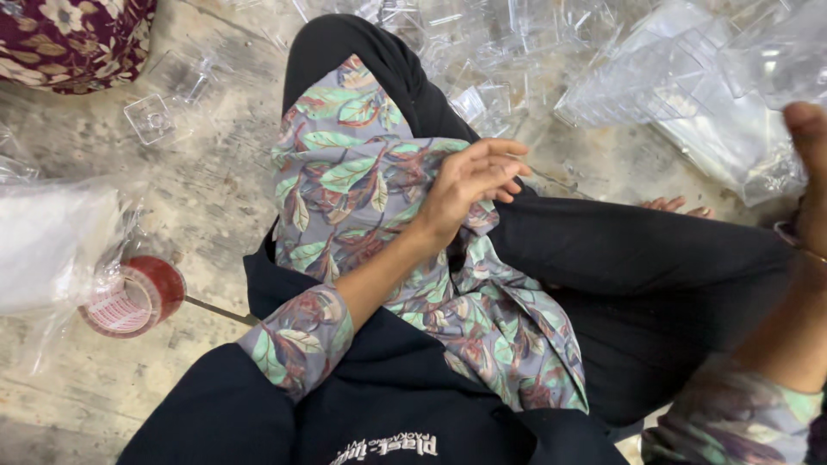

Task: The person sits on the floor among piles of clear plastic boxes and uses a green utility knife to trim excess plastic from the edges of the boxes, working on one box at a time on their lap and setting finished boxes aside with others.

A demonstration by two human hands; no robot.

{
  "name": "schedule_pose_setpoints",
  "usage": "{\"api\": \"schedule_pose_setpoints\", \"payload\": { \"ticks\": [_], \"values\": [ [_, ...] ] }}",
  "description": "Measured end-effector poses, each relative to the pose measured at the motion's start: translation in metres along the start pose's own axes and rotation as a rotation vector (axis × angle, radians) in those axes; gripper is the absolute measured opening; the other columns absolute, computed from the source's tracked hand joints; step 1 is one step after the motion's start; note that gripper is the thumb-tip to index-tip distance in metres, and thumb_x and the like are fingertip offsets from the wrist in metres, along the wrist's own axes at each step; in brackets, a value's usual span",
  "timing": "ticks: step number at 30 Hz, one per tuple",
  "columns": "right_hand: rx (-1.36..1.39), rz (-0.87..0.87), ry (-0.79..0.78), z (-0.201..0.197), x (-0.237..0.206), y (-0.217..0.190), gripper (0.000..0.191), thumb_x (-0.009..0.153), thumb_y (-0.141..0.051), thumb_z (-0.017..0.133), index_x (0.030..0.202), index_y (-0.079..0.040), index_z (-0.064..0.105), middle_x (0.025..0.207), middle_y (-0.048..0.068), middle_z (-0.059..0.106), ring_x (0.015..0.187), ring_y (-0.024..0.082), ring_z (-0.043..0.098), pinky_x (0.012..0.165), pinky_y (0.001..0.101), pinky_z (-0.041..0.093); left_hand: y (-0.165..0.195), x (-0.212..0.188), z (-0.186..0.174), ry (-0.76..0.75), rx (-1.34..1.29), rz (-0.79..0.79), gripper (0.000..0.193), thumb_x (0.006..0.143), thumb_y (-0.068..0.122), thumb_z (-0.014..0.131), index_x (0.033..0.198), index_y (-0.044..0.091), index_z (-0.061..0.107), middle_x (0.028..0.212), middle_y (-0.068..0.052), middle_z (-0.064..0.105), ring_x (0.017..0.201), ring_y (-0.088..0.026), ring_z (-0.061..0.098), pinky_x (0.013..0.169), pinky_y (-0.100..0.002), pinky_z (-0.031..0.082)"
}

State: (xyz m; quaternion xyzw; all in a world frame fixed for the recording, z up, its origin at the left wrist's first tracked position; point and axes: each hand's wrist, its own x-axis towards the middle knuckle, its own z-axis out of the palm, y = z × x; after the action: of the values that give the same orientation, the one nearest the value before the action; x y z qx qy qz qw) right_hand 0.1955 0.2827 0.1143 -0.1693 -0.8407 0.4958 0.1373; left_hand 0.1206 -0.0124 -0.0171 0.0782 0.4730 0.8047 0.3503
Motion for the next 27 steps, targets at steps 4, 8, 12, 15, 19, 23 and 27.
{"api": "schedule_pose_setpoints", "payload": {
  "ticks": [4,8,12,15,19,23,27],
  "values": [
    [-0.046,0.005,-0.053,0.012,0.025,0.015,0.059,0.090,-0.003,0.078,0.142,0.000,0.049,0.128,0.007,0.059,0.116,0.016,0.064,0.106,0.0298,0.054,-0.013,0.008,-0.003,-0.052,0.002,0.008,0.040,0.099,0.026,0.064,0.130,0.002,0.064,0.111,-0.008,0.072,0.094,-0.014,0.067,0.085,-0.030,0.056],
    [-0.058,0.024,-0.055,0.010,0.021,0.021,0.055,0.092,-0.005,0.077,0.141,-0.001,0.051,0.126,0.007,0.059,0.114,0.015,0.062,0.104,0.0290,0.053,-0.022,0.017,-0.003,-0.092,0.074,-0.016,0.038,0.097,0.027,0.068,0.125,0.002,0.067,0.103,-0.005,0.071,0.087,-0.013,0.067,0.079,-0.028,0.056],
    [-0.060,0.029,-0.054,0.013,0.021,0.022,0.051,0.095,-0.007,0.076,0.140,-0.001,0.052,0.123,0.007,0.058,0.111,0.014,0.061,0.102,0.0283,0.052,-0.026,0.019,-0.003,-0.080,0.079,-0.047,0.038,0.095,0.028,0.071,0.124,0.003,0.068,0.096,-0.002,0.070,0.083,-0.012,0.067,0.073,-0.027,0.056],
    [-0.076,0.025,-0.063,0.018,0.026,0.019,0.048,0.096,-0.008,0.075,0.139,-0.001,0.053,0.122,0.006,0.058,0.109,0.013,0.061,0.100,0.0277,0.052,-0.027,0.019,-0.002,-0.070,0.108,-0.040,0.037,0.094,0.028,0.072,0.122,0.003,0.069,0.095,-0.002,0.071,0.081,-0.011,0.067,0.072,-0.027,0.056],
    [-0.101,0.006,-0.081,0.026,0.033,0.015,0.044,0.099,-0.010,0.073,0.138,-0.001,0.055,0.119,0.006,0.058,0.107,0.013,0.059,0.098,0.0269,0.051,-0.025,0.020,-0.002,-0.052,0.139,-0.032,0.036,0.094,0.028,0.072,0.119,0.004,0.071,0.095,-0.003,0.072,0.080,-0.011,0.068,0.070,-0.027,0.057],
    [-0.105,-0.003,-0.078,0.028,0.033,0.015,0.041,0.101,-0.012,0.072,0.137,-0.002,0.057,0.117,0.005,0.058,0.104,0.012,0.058,0.096,0.0262,0.050,-0.022,0.018,0.002,-0.053,0.158,-0.040,0.036,0.094,0.027,0.073,0.120,0.003,0.071,0.094,-0.002,0.072,0.080,-0.010,0.068,0.071,-0.027,0.057],
    [-0.046,0.026,-0.067,0.022,0.021,0.024,0.037,0.103,-0.014,0.071,0.136,-0.002,0.058,0.114,0.005,0.058,0.102,0.011,0.057,0.094,0.0254,0.048,-0.015,0.017,0.001,0.118,0.618,0.257,0.028,0.091,0.020,0.075,0.114,0.004,0.072,0.097,-0.007,0.076,0.084,-0.016,0.075,0.076,-0.030,0.060]
  ]
}}
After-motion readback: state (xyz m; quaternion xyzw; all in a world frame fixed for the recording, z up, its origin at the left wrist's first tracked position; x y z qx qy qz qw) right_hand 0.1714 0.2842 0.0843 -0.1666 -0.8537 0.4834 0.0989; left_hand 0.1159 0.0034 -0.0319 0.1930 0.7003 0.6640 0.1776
